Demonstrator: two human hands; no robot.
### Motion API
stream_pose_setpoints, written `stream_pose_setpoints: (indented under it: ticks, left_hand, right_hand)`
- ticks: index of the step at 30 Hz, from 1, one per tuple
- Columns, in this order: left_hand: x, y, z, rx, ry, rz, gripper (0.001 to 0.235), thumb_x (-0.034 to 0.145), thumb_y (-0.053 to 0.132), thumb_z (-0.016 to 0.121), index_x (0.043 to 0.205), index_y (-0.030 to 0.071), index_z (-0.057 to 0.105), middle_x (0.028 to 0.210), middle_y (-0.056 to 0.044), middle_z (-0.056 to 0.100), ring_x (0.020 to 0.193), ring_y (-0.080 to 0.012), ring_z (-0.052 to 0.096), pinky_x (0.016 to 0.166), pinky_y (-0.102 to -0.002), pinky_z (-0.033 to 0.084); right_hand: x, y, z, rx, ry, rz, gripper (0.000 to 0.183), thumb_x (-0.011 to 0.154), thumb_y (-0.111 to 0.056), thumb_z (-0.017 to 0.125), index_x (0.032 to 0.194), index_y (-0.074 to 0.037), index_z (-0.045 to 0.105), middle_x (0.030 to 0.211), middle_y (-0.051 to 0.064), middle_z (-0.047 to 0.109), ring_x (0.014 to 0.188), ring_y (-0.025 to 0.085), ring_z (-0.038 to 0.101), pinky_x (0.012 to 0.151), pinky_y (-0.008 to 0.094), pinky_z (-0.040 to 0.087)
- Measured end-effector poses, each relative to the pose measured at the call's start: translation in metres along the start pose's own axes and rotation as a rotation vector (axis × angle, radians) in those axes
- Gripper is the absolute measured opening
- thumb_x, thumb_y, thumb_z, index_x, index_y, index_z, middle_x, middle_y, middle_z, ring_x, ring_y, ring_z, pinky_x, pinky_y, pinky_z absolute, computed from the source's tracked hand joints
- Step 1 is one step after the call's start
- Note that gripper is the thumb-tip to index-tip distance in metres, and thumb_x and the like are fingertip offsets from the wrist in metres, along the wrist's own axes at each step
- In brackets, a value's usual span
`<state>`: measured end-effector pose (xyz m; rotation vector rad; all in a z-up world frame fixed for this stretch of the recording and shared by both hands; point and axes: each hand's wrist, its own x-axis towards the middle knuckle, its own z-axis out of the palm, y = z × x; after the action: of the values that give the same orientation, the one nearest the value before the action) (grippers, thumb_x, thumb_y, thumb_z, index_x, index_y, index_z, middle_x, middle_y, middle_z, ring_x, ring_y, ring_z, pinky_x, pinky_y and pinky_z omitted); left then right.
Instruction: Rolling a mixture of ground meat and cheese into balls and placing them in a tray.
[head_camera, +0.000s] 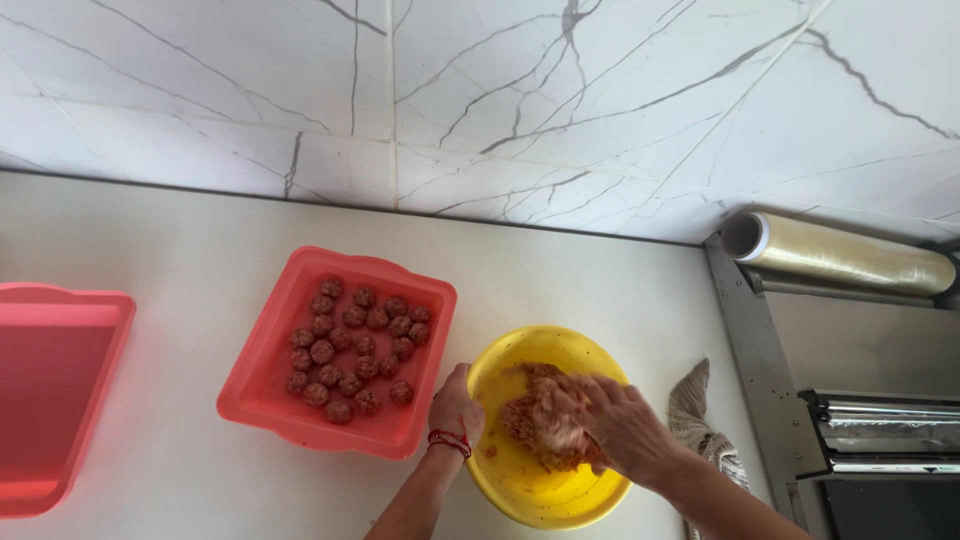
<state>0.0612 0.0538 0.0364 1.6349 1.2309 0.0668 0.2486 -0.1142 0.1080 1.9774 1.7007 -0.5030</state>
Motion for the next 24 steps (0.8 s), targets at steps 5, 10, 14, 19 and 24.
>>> stream_pose_setpoints:
  ticks: [5, 10, 14, 19, 24]
  left_hand:
    - [0.010, -0.020, 0.016, -0.045, 0.100, 0.147, 0.040, 0.081, -0.003, 0.060, 0.119, 0.013, 0.059, 0.110, -0.012, 0.072, 0.105, -0.0346, 0.068, 0.089, -0.046, 0.054]
    - [0.003, -0.011, 0.006, -0.095, 0.116, 0.175, 0.034, 0.082, -0.002, 0.057, 0.114, 0.009, 0.062, 0.111, -0.015, 0.072, 0.106, -0.0367, 0.068, 0.090, -0.047, 0.054]
    - [0.002, -0.015, 0.009, -0.026, 0.143, 0.231, 0.029, 0.085, -0.001, 0.056, 0.113, 0.006, 0.061, 0.111, -0.018, 0.072, 0.107, -0.0397, 0.066, 0.090, -0.048, 0.053]
    - [0.006, -0.009, 0.006, 0.012, 0.050, 0.094, 0.044, 0.084, -0.003, 0.056, 0.127, 0.009, 0.053, 0.117, -0.018, 0.067, 0.104, -0.0376, 0.068, 0.087, -0.049, 0.055]
    - [0.002, -0.005, 0.000, 0.024, 0.019, 0.098, 0.038, 0.085, -0.003, 0.055, 0.121, 0.010, 0.056, 0.113, -0.016, 0.070, 0.106, -0.0376, 0.068, 0.092, -0.049, 0.053]
  right_hand:
    - [0.052, 0.006, 0.062, -0.070, 0.005, -0.090, 0.111, 0.082, -0.043, 0.082, 0.158, 0.004, 0.016, 0.141, 0.035, 0.043, 0.097, 0.038, 0.068, 0.083, 0.044, 0.059]
    - [0.071, -0.017, 0.053, 0.292, -0.085, 0.178, 0.066, 0.093, -0.024, 0.070, 0.144, 0.000, 0.037, 0.111, 0.022, 0.072, 0.093, 0.034, 0.073, 0.087, 0.044, 0.060]
    - [0.083, -0.020, 0.108, 0.463, -0.048, 0.360, 0.051, 0.090, -0.015, 0.068, 0.136, -0.005, 0.048, 0.114, 0.022, 0.071, 0.105, 0.039, 0.069, 0.092, 0.050, 0.058]
    - [0.013, -0.049, -0.041, 0.471, -0.208, 0.244, 0.102, 0.078, -0.040, 0.084, 0.157, -0.013, 0.024, 0.138, 0.019, 0.055, 0.125, 0.036, 0.059, 0.104, 0.049, 0.051]
    - [0.035, -0.093, -0.042, 0.540, -0.016, 0.161, 0.115, 0.072, -0.049, 0.091, 0.163, -0.029, 0.024, 0.148, 0.016, 0.052, 0.137, 0.034, 0.042, 0.110, 0.051, 0.043]
